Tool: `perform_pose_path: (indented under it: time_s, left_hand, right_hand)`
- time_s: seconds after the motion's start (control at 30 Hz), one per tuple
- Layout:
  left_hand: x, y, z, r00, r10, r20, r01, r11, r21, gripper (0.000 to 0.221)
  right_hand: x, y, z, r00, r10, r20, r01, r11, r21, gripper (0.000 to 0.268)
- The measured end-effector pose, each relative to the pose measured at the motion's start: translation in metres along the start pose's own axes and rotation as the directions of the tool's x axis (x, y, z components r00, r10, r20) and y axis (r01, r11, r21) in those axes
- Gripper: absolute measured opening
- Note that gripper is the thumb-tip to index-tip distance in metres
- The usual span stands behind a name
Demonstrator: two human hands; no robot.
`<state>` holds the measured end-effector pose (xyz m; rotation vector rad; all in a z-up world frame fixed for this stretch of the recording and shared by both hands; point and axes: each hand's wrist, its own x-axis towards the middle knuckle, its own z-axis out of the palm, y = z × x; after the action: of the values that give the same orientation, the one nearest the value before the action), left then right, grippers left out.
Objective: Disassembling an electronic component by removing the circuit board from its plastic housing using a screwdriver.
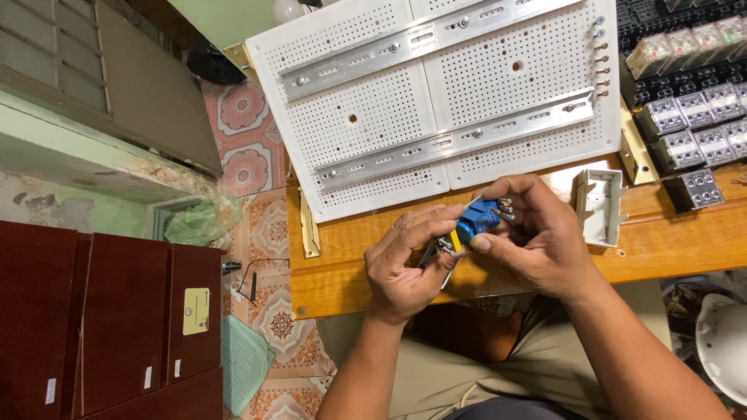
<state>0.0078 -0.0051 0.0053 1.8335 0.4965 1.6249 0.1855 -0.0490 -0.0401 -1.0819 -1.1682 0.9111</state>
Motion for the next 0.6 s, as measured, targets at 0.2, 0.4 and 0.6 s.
perform_pose_path:
  time_s: [0.2, 0.4, 0.6]
  left_hand:
    - [-0.001, -0.001, 0.0, 1.0, -0.012, -0.006, 0.012, 1.0, -0.019, 0.022]
    - [0.002, 0.003, 0.0, 1.0, -0.023, -0.002, 0.023, 0.999, -0.034, 0.022]
    - [0.0, 0.001, -0.001, 1.0, -0.02, 0.002, 0.02, 0.999, -0.037, 0.022]
  right_hand:
    - [-0.001, 0.004, -0.002, 1.0, 0.017, -0.004, -0.017, 1.0, -0.003, 0.054]
    - [-0.001, 0.005, -0.003, 1.0, 0.015, -0.003, -0.015, 1.0, -0.007, 0.052]
    - [-0.003, 0.016, -0.005, 1.0, 0.025, -0.006, -0.025, 0.999, 0.025, 0.053]
